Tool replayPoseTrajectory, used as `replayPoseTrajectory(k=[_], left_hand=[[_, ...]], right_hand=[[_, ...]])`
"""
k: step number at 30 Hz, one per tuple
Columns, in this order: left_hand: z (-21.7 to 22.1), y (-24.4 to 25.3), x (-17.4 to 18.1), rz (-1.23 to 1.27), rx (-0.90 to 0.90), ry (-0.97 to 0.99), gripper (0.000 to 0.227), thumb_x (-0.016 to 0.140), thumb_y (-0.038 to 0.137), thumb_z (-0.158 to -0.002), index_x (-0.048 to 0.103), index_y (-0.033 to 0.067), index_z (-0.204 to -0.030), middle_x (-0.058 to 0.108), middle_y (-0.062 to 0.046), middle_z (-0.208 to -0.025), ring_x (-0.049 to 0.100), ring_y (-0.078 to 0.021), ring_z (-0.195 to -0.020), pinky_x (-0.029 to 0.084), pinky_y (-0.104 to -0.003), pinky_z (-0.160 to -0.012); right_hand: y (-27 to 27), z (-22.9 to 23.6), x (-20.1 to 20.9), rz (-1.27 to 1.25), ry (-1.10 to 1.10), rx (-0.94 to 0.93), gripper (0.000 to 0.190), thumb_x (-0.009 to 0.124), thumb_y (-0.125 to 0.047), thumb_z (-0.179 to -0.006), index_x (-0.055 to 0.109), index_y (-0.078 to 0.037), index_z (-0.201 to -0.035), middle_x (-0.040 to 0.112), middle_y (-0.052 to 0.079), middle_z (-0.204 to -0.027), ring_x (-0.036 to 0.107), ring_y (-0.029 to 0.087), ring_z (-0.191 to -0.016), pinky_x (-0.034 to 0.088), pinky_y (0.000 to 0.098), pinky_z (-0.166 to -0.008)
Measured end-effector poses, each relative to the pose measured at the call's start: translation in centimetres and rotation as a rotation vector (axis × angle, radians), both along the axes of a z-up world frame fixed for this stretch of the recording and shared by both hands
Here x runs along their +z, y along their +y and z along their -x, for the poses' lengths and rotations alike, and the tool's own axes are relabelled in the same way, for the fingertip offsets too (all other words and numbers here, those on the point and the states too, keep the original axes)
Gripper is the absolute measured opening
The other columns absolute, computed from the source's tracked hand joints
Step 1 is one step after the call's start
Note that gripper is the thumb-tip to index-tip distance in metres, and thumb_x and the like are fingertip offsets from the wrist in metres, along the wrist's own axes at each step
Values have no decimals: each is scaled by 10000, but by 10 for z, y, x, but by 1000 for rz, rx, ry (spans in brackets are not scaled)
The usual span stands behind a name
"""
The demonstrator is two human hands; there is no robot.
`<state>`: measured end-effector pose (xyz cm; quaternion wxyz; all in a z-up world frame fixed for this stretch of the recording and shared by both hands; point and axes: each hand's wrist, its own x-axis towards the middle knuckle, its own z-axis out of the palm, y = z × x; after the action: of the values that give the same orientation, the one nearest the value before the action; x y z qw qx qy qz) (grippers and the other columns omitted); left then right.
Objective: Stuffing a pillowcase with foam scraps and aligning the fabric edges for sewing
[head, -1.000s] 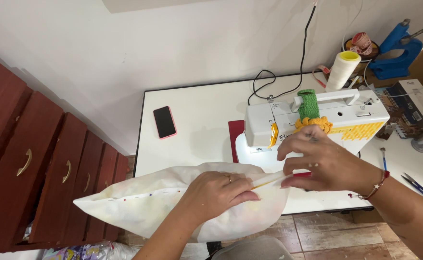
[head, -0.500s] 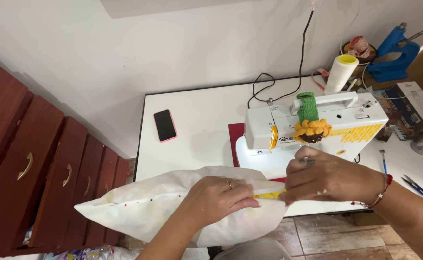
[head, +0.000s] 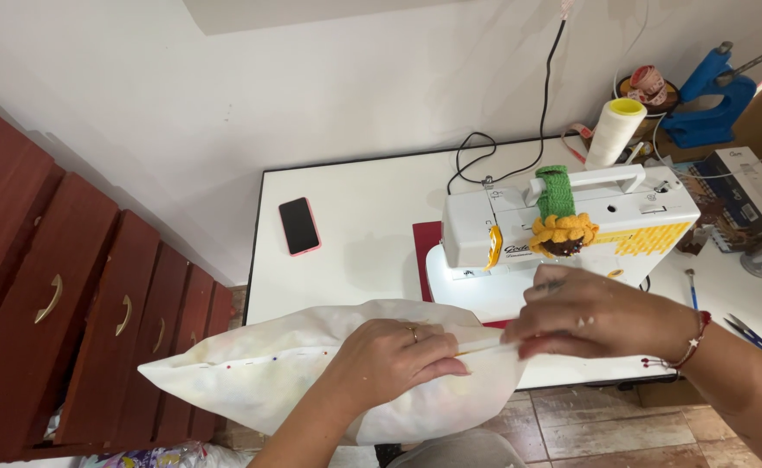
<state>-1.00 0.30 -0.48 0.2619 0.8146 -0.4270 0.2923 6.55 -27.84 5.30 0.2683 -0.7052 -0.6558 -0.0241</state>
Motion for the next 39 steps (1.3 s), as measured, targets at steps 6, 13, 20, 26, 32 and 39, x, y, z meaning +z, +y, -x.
replayPoseTrajectory(k=[6,13,20,26,32,39], left_hand=[[1,1,-3,40,-4,86,251,778,333,-957,643,130,-898,674,12,-790,535,-184,-534,475,-325,-507],[4,1,-16,-30,128,231,492,790,520,-877,618,169,-1176,574,18,-585,584,-167,-482,486,-344,-444],[5,-3,-2,-63,106,179,382,784,461,-930,558,153,-938,514,47,-619,455,-125,-466,381,-302,-408],[6,-3,1,-89,98,118,358,787,430,-954,586,137,-914,523,30,-610,479,-158,-482,405,-325,-422],[7,1,7,-72,80,136,317,765,422,-958,613,144,-965,598,35,-678,484,-155,-467,419,-316,-419],[5,2,6,-105,86,233,223,688,319,-1030,569,156,-935,519,22,-619,475,-192,-482,370,-340,-418]], right_hand=[[5,6,-2,44,-85,-221,281,780,-350,-891,636,-169,-1050,679,-99,-709,576,127,-567,440,313,-771],[11,15,-11,-27,-114,-321,358,840,-397,-817,753,-167,-1078,775,-90,-790,658,89,-613,434,326,-753],[17,27,-4,-27,-215,-332,223,769,-357,-900,757,-157,-998,741,-60,-869,635,134,-676,419,323,-705],[20,36,0,53,-314,-451,263,751,-426,-921,725,-172,-859,738,-74,-817,659,125,-662,442,320,-667],[21,36,-2,62,-255,-398,198,701,-353,-971,634,-191,-878,640,-73,-735,572,152,-585,416,313,-656],[20,32,-8,109,-231,-346,170,631,-302,-1012,653,-145,-950,660,-44,-811,545,211,-619,442,333,-714]])
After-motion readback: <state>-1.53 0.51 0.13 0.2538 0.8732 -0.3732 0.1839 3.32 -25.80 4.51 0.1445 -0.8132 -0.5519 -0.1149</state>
